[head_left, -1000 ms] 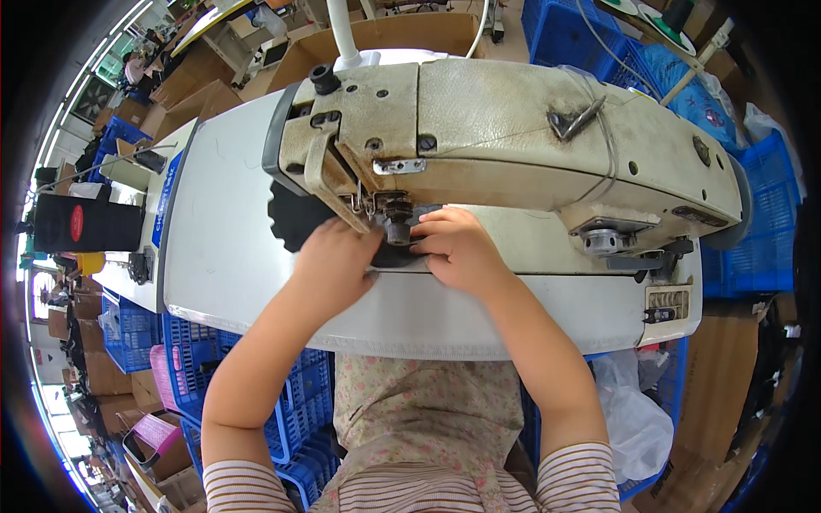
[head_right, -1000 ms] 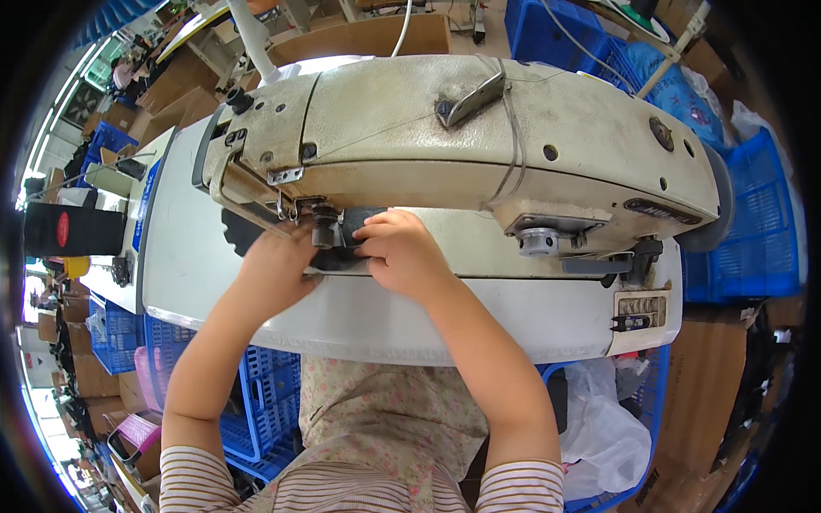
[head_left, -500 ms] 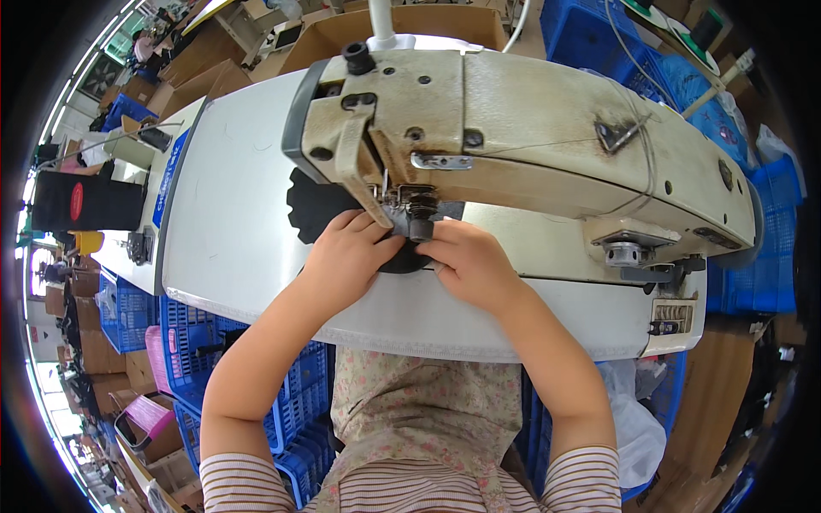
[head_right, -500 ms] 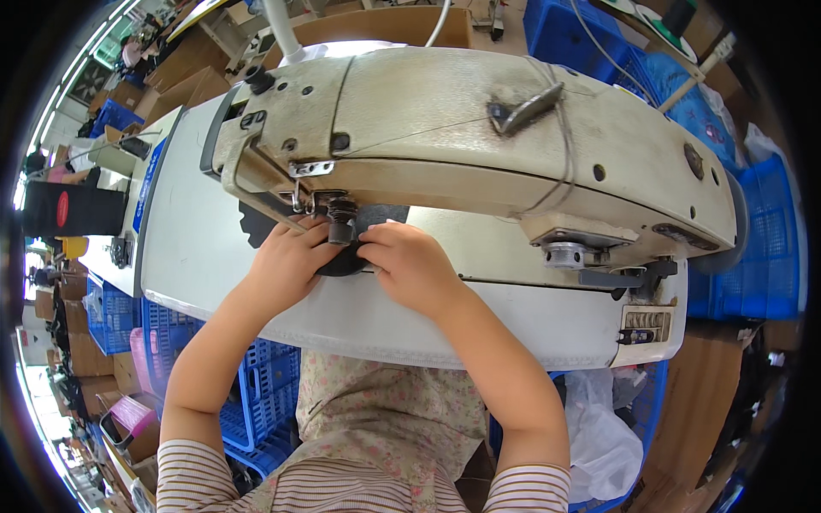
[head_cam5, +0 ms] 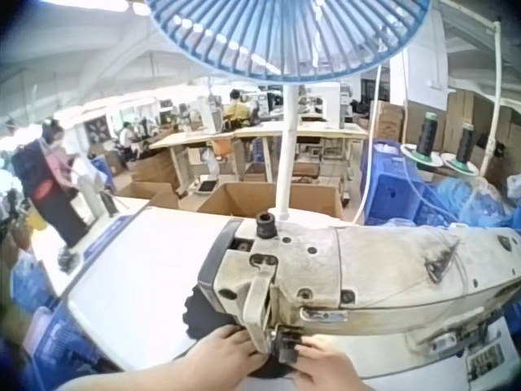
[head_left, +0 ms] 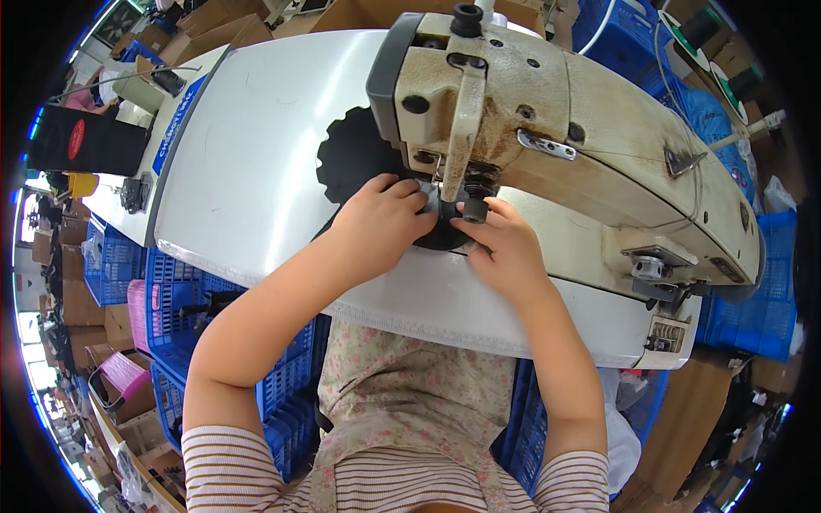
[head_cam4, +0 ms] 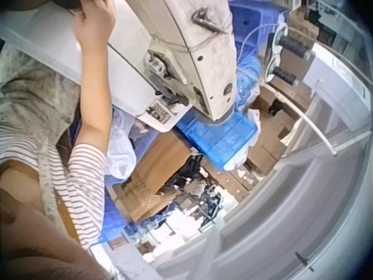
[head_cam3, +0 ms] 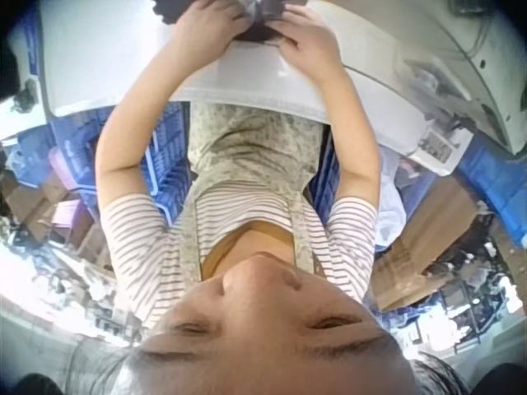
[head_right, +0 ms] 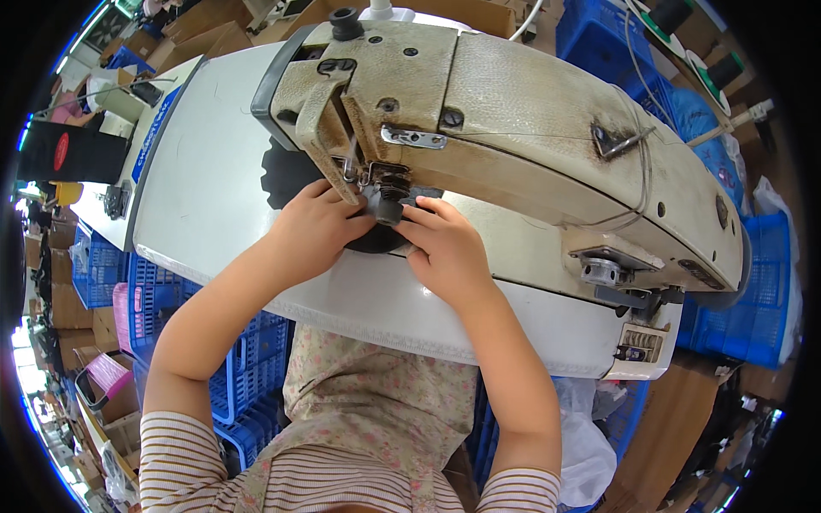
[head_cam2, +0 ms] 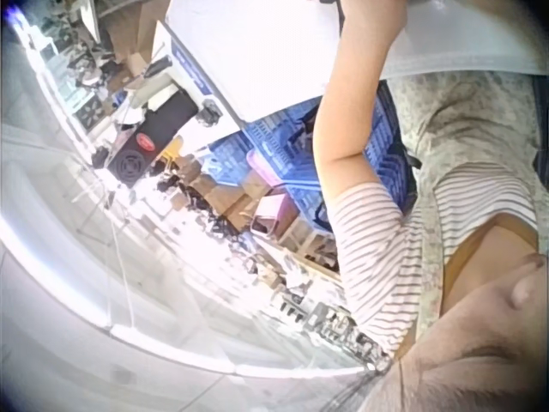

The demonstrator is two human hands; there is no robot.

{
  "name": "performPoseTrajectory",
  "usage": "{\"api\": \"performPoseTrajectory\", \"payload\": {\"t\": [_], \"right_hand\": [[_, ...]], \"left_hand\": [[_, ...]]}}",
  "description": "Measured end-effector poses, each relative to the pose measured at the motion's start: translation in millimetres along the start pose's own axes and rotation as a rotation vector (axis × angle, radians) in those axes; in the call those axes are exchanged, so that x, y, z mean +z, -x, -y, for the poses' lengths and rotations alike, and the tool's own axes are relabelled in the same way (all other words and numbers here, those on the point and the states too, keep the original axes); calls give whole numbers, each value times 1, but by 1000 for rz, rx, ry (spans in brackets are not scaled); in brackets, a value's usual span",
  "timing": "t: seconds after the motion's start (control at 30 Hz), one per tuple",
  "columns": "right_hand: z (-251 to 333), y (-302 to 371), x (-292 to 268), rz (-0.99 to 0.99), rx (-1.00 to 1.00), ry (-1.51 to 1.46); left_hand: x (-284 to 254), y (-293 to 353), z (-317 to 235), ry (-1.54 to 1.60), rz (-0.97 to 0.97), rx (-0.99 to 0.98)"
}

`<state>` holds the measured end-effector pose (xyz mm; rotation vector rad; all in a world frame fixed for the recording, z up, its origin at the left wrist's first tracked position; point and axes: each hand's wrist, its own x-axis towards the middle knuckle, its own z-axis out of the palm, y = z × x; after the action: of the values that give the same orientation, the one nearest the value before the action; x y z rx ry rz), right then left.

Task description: The person aligns shoe pieces and stitches them together using a sewing machine, then trims the thread with a thread clipper. The person then places the sewn piece into a basket and repeats the sewing process on another set of pieces.

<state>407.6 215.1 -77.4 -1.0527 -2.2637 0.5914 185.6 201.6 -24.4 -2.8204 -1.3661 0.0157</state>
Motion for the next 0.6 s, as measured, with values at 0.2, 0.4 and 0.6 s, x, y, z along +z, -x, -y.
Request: {"api": "performPoseTrajectory", "payload": {"t": [0.2,0.4,0.6], "right_hand": [[6,-3,3,-29,0,-5],[8,-6,6,-71,-36,-8],[4,-8,5,-58,-42,30]], "left_hand": [[4,1,11,-14,-80,43],[-1,-3,17,6,-19,39],[1,-6,17,-26,-62,41]]}}
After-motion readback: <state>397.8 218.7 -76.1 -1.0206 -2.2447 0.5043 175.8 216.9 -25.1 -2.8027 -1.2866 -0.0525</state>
